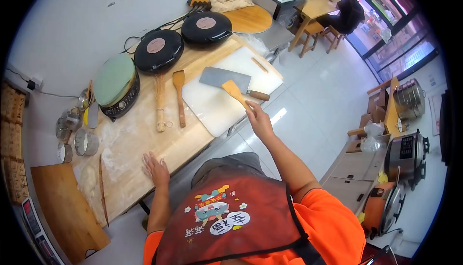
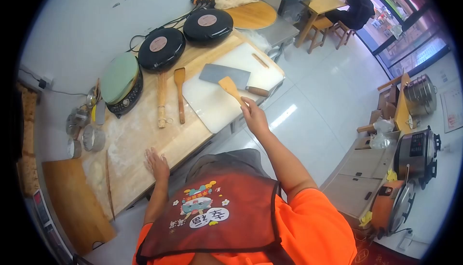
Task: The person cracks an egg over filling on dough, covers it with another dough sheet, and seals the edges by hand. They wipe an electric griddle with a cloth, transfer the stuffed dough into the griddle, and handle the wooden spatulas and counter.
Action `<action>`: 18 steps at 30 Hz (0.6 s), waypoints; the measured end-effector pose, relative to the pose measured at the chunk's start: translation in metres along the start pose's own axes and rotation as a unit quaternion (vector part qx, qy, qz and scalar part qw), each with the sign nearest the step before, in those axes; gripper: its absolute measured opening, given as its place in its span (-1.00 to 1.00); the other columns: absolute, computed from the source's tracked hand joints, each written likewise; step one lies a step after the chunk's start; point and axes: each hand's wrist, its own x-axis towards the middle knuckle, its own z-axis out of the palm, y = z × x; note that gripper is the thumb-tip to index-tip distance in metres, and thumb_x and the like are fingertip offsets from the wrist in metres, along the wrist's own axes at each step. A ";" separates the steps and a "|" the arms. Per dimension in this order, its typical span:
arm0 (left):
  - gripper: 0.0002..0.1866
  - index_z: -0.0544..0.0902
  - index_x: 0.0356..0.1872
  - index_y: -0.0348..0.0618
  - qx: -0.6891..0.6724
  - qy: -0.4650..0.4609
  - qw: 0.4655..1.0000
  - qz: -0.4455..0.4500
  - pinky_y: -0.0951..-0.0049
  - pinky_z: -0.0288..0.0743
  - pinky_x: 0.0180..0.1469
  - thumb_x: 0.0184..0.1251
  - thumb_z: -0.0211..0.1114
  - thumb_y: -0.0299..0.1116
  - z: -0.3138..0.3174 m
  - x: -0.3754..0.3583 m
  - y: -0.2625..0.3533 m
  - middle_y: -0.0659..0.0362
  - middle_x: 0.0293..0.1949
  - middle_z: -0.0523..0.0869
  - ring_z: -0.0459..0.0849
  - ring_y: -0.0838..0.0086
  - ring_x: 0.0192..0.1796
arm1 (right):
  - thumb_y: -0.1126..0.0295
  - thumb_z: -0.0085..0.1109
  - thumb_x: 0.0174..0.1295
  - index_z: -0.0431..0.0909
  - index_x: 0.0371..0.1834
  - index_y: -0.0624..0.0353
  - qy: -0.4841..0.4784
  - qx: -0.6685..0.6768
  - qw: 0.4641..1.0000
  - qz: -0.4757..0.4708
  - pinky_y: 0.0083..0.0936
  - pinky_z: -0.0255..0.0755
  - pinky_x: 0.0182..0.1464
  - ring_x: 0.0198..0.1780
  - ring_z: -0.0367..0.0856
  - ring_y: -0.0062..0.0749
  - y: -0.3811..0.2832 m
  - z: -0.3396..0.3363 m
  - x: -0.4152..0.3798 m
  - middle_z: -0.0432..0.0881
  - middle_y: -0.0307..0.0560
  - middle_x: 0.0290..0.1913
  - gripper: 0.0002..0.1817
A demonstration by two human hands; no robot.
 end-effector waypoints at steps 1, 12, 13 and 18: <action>-0.28 0.20 0.59 -0.13 0.003 0.005 1.000 0.001 -0.15 -0.27 0.62 0.49 0.16 -0.12 -0.001 -0.002 0.000 -0.09 0.64 0.07 -0.06 0.04 0.68 | 0.23 0.18 0.45 0.52 0.29 0.12 0.004 -0.004 1.000 0.007 -0.29 0.52 -0.15 -0.27 0.70 -0.10 -0.001 0.000 -0.004 0.71 0.10 -0.31 -0.60; -0.30 0.25 0.56 -0.14 -0.001 0.038 0.999 0.012 -0.11 -0.25 0.63 0.46 0.16 -0.14 -0.005 -0.002 0.002 -0.05 0.62 0.14 0.00 0.08 0.67 | 0.22 0.24 0.44 0.48 -0.10 0.25 0.073 0.065 0.995 -0.026 -0.45 0.44 -0.26 -0.37 0.52 -0.45 -0.040 -0.005 -0.023 0.60 -0.11 -0.40 -0.71; -0.30 0.26 0.56 -0.14 -0.005 0.041 0.999 0.016 -0.11 -0.25 0.63 0.47 0.15 -0.14 -0.005 -0.003 0.002 -0.05 0.62 0.14 0.00 0.08 0.67 | 0.22 0.24 0.44 0.47 -0.12 0.23 0.078 0.086 0.993 -0.035 -0.48 0.43 -0.28 -0.38 0.48 -0.51 -0.043 -0.006 -0.023 0.57 -0.15 -0.41 -0.72; -0.32 0.27 0.55 -0.17 -0.023 0.057 0.998 0.032 -0.13 -0.25 0.62 0.46 0.16 -0.18 -0.011 -0.006 0.003 -0.06 0.61 0.17 0.02 0.05 0.66 | 0.25 0.22 0.47 0.45 -0.15 0.19 0.063 0.226 0.972 -0.023 -0.62 0.31 -0.36 -0.42 0.37 -0.67 -0.058 -0.009 -0.026 0.48 -0.34 -0.43 -0.76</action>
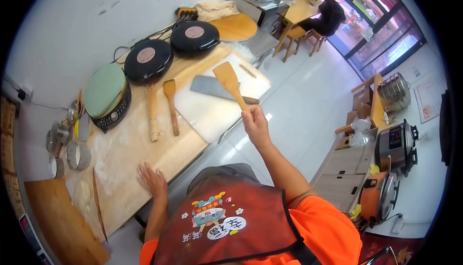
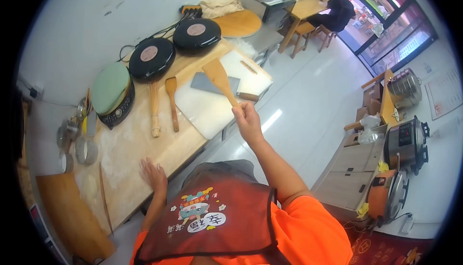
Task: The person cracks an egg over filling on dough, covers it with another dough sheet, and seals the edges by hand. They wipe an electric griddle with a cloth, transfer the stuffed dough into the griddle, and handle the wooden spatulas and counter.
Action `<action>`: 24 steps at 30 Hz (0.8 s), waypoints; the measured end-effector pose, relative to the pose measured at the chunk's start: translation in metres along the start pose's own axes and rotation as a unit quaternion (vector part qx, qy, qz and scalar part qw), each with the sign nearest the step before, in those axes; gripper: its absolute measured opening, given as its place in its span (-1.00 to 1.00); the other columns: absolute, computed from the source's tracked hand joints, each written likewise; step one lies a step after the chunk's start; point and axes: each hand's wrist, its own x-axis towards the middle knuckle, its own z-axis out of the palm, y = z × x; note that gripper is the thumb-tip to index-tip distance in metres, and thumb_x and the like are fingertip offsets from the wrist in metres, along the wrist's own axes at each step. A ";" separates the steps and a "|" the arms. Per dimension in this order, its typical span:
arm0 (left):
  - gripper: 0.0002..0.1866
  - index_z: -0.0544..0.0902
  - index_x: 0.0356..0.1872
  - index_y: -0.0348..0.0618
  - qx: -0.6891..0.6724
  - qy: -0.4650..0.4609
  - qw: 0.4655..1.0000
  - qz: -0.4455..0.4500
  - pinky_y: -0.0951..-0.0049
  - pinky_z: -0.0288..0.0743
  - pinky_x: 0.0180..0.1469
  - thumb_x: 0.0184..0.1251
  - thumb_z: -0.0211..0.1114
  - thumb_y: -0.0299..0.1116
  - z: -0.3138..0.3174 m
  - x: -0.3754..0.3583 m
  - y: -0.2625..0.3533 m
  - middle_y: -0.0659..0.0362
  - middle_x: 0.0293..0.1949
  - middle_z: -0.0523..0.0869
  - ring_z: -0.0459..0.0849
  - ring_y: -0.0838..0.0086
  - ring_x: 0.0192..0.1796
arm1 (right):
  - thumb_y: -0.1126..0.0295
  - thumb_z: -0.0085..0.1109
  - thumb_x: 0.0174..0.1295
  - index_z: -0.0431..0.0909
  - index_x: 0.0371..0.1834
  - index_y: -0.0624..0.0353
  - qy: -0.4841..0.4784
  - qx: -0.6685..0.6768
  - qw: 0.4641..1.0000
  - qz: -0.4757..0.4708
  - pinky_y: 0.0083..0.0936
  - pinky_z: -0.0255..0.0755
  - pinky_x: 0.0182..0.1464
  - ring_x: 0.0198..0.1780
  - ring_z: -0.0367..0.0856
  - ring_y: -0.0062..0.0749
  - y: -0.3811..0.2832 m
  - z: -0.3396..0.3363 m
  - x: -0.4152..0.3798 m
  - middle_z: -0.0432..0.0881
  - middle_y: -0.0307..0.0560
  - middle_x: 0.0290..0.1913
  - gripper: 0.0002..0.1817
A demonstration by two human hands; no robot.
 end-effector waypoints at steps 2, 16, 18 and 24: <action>-0.31 0.27 0.54 -0.18 -0.002 0.004 1.000 0.006 -0.14 -0.25 0.62 0.45 0.18 -0.21 0.010 0.000 -0.009 -0.07 0.60 0.19 0.03 0.02 0.65 | 0.28 0.19 0.49 0.42 -0.14 0.16 -0.002 0.058 0.998 -0.008 -0.68 0.22 -0.43 -0.47 0.28 -0.75 -0.006 0.000 0.001 0.42 -0.43 -0.45 -0.79; -0.51 0.44 0.37 -0.34 -0.678 -0.316 0.659 0.078 0.44 0.57 -0.01 0.63 0.11 -0.18 -0.138 0.105 0.196 0.01 -0.02 0.74 0.73 0.43 -0.16 | 0.27 -0.13 0.58 0.43 0.24 0.27 -0.206 0.215 0.948 0.114 -0.60 0.34 -0.45 -0.50 0.38 -0.63 -0.065 0.008 -0.016 0.55 -0.21 -0.26 -0.64; -0.60 0.55 0.15 -0.26 -0.746 -0.378 0.546 -0.037 0.56 0.46 -0.31 0.66 0.05 -0.10 -0.152 0.117 0.216 0.13 -0.27 0.69 0.57 0.57 -0.44 | 0.23 -0.17 0.59 0.45 0.25 0.28 -0.240 0.198 0.939 0.144 -0.58 0.35 -0.44 -0.50 0.38 -0.62 -0.072 0.015 -0.020 0.56 -0.20 -0.25 -0.61; -0.79 0.50 -0.20 -0.06 -0.790 -0.367 0.481 -0.105 0.61 0.33 -0.48 0.63 0.12 -0.18 -0.150 0.128 0.224 0.26 -0.48 0.52 0.37 0.63 -0.58 | 0.06 -0.16 0.60 0.45 0.26 0.29 -0.269 0.258 0.904 0.211 -0.58 0.29 -0.45 -0.50 0.36 -0.57 -0.078 0.020 -0.028 0.53 -0.23 -0.31 -0.50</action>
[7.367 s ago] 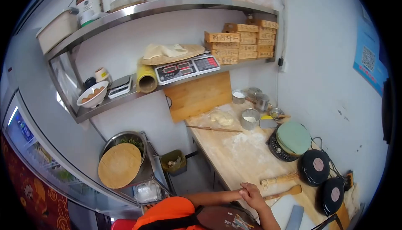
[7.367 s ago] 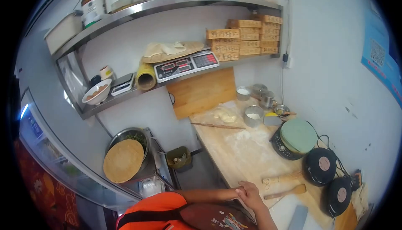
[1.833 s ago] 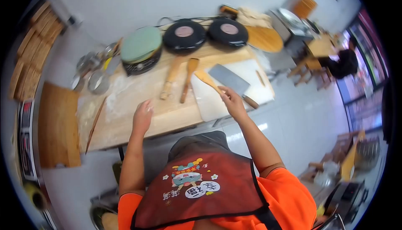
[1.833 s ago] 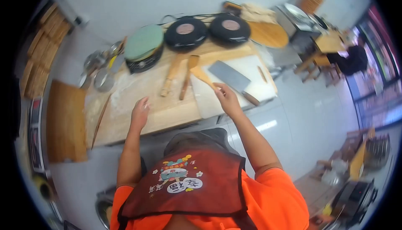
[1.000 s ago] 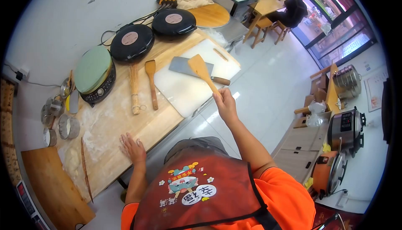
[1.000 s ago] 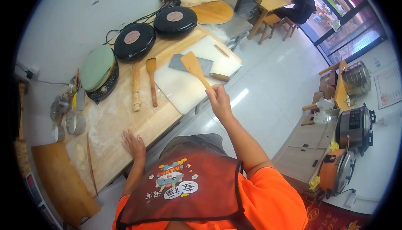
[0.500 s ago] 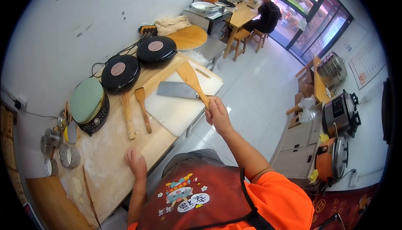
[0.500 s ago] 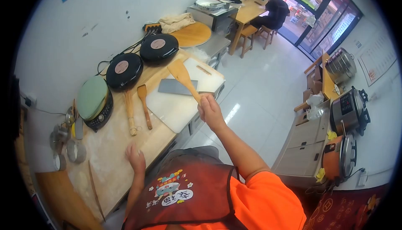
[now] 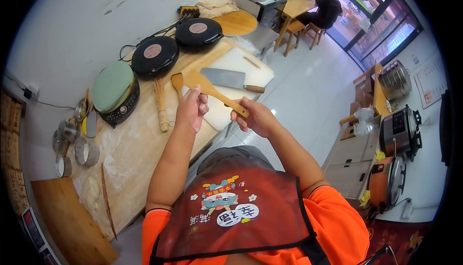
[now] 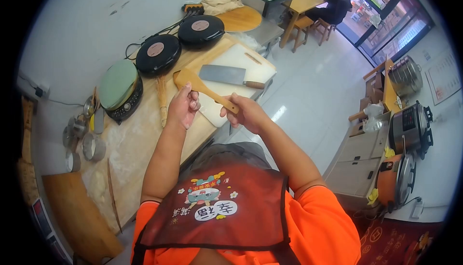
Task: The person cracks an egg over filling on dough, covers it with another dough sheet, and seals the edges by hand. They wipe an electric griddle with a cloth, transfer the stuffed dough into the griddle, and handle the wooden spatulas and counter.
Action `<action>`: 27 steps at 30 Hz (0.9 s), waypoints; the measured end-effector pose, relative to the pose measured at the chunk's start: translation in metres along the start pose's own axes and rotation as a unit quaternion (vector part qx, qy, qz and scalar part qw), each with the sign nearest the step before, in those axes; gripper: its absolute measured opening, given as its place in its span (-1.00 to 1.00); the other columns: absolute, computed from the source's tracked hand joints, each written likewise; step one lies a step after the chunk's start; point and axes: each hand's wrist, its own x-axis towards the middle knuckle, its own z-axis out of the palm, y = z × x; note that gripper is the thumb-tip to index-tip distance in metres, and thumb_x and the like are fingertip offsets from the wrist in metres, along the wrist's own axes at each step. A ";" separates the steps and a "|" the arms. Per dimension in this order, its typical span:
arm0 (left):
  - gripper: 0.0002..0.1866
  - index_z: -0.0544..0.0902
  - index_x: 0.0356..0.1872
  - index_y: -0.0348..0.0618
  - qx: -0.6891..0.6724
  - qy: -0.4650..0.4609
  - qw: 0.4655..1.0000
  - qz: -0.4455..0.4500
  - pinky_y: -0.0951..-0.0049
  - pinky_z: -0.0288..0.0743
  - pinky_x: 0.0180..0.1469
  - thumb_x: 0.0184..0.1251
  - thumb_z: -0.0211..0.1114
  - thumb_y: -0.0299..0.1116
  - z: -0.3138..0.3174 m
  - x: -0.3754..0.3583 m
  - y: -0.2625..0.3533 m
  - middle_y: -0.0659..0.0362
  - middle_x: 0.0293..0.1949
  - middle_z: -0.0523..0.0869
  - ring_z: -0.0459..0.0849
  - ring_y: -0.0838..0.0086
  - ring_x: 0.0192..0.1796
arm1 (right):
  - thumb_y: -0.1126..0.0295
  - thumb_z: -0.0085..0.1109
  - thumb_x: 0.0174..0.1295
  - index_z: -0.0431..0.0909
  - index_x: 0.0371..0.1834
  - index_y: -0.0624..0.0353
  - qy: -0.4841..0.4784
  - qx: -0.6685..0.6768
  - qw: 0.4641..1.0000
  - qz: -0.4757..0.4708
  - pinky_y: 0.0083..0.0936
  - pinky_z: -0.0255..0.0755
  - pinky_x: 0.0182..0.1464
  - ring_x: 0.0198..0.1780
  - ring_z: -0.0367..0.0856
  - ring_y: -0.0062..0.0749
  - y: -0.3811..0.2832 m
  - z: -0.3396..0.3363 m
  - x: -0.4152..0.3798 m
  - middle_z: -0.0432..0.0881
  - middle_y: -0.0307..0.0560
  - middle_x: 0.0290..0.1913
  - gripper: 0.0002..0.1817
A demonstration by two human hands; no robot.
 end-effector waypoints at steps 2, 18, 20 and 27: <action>-0.83 0.51 -0.20 -0.06 -0.003 0.010 1.000 0.002 0.60 0.33 -0.49 0.60 0.14 -0.23 -0.004 0.001 -0.004 0.26 -0.48 0.52 0.37 0.63 -0.58 | 0.05 -0.15 0.60 0.45 0.28 0.31 -0.012 -0.044 0.999 0.001 -0.57 0.28 -0.46 -0.52 0.35 -0.57 0.004 -0.005 0.000 0.52 -0.25 -0.34 -0.48; -0.84 0.59 -0.10 -0.24 -0.012 -0.030 0.998 0.056 0.58 0.45 -0.31 0.47 0.06 -0.45 0.000 -0.040 -0.006 0.21 -0.33 0.58 0.49 0.57 -0.42 | 0.02 -0.05 0.57 0.44 0.30 0.38 -0.046 0.001 0.999 0.022 -0.54 0.34 -0.43 -0.50 0.37 -0.59 0.033 0.004 -0.015 0.45 -0.35 -0.40 -0.42; -0.84 0.60 -0.12 -0.22 -0.003 -0.023 0.997 0.069 0.59 0.45 -0.32 0.49 0.08 -0.41 -0.002 -0.042 -0.009 0.22 -0.35 0.59 0.49 0.58 -0.42 | 0.02 -0.05 0.57 0.43 0.30 0.39 -0.044 -0.008 0.999 0.021 -0.54 0.34 -0.42 -0.49 0.37 -0.59 0.034 0.008 -0.017 0.44 -0.35 -0.39 -0.42; -0.80 0.61 -0.26 -0.15 0.001 -0.002 0.997 0.079 0.60 0.42 -0.35 0.55 0.15 -0.29 -0.006 -0.045 -0.013 0.25 -0.44 0.61 0.50 0.59 -0.46 | -0.01 -0.04 0.57 0.48 0.26 0.34 -0.035 -0.030 0.999 0.020 -0.56 0.34 -0.40 -0.46 0.38 -0.58 0.047 0.012 -0.020 0.42 -0.36 -0.39 -0.43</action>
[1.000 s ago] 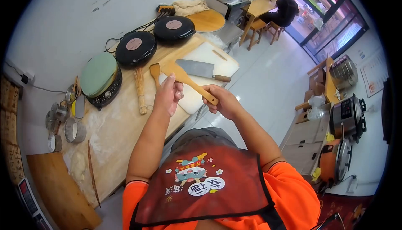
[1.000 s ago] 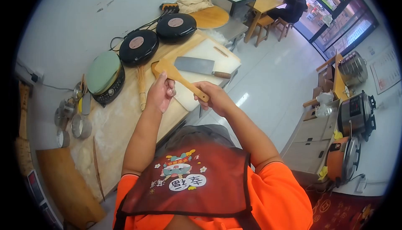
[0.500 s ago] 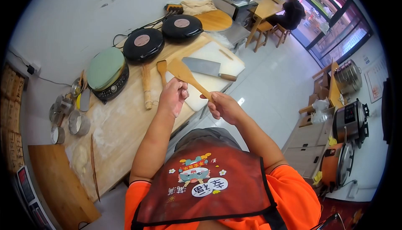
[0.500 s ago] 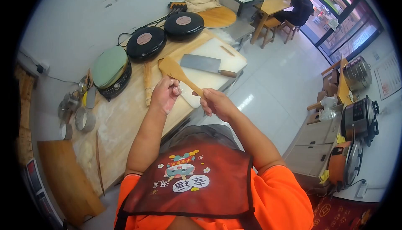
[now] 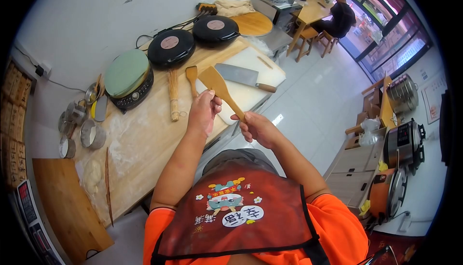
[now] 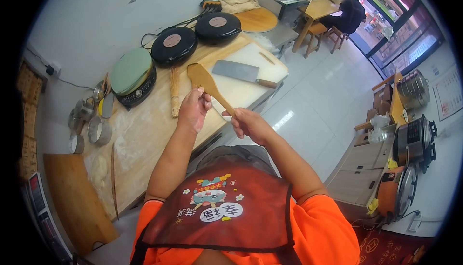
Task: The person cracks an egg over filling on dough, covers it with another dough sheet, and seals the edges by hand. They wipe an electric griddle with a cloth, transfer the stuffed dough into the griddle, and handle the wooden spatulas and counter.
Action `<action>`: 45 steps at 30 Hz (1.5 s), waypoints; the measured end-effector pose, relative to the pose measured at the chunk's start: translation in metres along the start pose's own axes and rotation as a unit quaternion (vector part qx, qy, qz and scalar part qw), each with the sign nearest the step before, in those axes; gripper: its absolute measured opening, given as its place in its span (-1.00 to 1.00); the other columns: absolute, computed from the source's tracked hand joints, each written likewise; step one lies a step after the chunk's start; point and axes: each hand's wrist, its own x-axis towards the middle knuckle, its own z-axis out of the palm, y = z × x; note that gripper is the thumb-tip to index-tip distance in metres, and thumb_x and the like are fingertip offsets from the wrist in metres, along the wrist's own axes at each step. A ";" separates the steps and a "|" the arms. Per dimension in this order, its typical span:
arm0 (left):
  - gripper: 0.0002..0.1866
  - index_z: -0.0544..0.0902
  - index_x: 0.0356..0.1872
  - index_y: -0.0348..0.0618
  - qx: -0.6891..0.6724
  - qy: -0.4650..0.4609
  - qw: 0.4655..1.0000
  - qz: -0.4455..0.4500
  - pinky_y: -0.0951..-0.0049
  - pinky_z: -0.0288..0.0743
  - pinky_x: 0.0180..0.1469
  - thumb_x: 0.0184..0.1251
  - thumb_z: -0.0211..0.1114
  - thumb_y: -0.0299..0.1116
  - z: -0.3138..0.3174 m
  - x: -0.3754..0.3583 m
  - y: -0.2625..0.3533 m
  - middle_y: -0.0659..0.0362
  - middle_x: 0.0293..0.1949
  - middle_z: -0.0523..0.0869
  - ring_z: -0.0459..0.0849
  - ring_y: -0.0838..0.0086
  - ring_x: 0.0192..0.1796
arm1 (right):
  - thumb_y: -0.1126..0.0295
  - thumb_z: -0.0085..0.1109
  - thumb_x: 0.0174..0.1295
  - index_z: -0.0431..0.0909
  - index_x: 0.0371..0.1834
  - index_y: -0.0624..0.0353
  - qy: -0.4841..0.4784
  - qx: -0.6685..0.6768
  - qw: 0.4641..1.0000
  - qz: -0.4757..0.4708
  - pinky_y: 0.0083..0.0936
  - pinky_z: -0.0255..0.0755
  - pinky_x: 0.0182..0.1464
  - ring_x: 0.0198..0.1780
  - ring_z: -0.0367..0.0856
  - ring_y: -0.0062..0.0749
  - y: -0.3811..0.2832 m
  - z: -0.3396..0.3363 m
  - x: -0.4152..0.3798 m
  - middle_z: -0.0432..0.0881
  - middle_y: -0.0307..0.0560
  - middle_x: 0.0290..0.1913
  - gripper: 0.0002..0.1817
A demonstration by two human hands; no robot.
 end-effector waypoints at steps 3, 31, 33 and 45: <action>-0.74 0.66 -0.18 -0.18 -0.017 -0.009 1.000 -0.003 0.60 0.42 -0.32 0.57 0.17 -0.20 -0.001 -0.001 0.000 0.26 -0.43 0.60 0.50 0.60 -0.44 | 0.01 -0.05 0.58 0.49 0.25 0.32 0.016 -0.024 0.999 -0.019 -0.58 0.36 -0.36 -0.43 0.42 -0.59 0.006 0.001 0.001 0.44 -0.34 -0.36 -0.46; -0.49 0.53 0.29 -0.30 0.721 0.065 0.648 0.238 0.11 0.34 0.39 0.41 0.31 -0.24 -0.073 0.073 -0.138 -0.15 0.24 0.59 0.52 0.00 0.32 | 0.09 0.17 0.39 0.58 -0.17 0.19 0.268 -0.632 0.727 0.006 -0.03 0.51 -0.10 -0.12 0.65 0.14 -0.014 -0.158 -0.003 0.68 0.17 -0.21 -0.66; -0.39 0.43 0.39 -0.25 0.778 0.100 0.590 0.190 -0.01 0.12 0.51 0.37 0.33 -0.23 -0.096 0.061 -0.156 -0.13 0.39 0.45 0.35 0.00 0.46 | 0.20 0.14 0.38 0.57 -0.16 0.22 0.288 -0.643 0.708 -0.057 -0.01 0.52 -0.07 -0.09 0.64 0.15 -0.006 -0.200 0.019 0.67 0.16 -0.16 -0.72; -0.23 0.29 0.53 -0.10 0.846 0.143 0.502 0.104 -0.07 -0.14 0.63 0.28 0.32 -0.26 -0.100 0.030 -0.177 -0.05 0.58 0.22 0.10 0.05 0.63 | 0.46 0.07 0.27 0.31 0.46 0.18 0.138 -0.820 0.538 -0.137 -0.20 0.50 0.02 0.11 0.54 -0.13 0.012 -0.270 0.126 0.55 -0.01 0.05 -0.38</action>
